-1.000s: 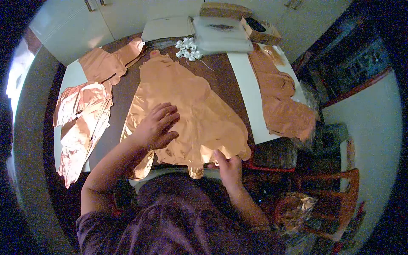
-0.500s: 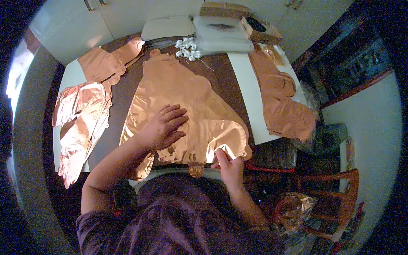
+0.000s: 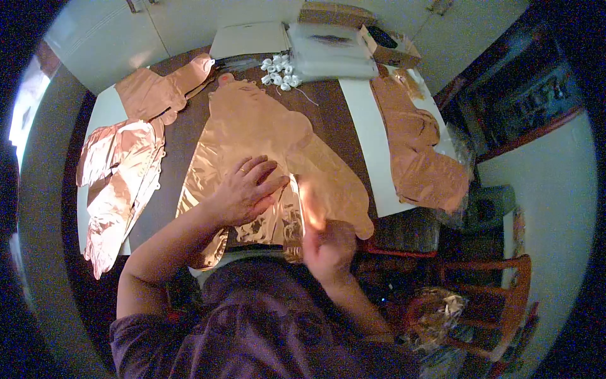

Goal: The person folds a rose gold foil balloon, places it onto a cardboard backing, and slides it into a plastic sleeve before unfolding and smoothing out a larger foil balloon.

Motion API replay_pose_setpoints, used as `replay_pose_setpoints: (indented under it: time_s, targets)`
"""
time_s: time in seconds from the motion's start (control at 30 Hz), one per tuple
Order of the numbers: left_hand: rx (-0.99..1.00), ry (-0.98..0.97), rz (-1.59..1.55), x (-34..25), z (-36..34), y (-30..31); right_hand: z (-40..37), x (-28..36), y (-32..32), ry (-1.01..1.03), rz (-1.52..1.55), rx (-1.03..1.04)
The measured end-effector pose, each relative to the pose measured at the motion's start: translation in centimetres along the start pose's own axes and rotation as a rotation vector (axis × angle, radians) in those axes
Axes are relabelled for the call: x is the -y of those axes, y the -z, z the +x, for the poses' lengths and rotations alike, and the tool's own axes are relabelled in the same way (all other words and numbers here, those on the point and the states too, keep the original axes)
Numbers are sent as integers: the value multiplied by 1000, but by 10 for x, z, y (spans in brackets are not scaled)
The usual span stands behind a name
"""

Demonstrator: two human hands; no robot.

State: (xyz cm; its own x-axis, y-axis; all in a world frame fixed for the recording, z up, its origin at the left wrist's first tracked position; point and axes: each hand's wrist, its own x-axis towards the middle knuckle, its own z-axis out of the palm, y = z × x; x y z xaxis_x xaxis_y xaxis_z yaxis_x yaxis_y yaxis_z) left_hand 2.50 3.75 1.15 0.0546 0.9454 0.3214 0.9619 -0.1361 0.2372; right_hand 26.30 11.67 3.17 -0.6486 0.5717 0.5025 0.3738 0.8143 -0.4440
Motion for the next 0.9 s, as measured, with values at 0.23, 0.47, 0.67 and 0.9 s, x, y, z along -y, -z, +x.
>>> replay_pose_setpoints:
  time_s: [0.23,0.47,0.67,0.9]
  targets:
    - [42,-66,81,14,-5,-9,12,8,-9,411,336,357]
    - [20,-39,-29,9,-4,-5,52,-45,-13,248,12,227]
    - [50,-37,71,10,-5,-5,49,-40,-32,378,-120,351]
    - [111,-35,100,10,-5,-3,50,-36,-27,403,-143,420]
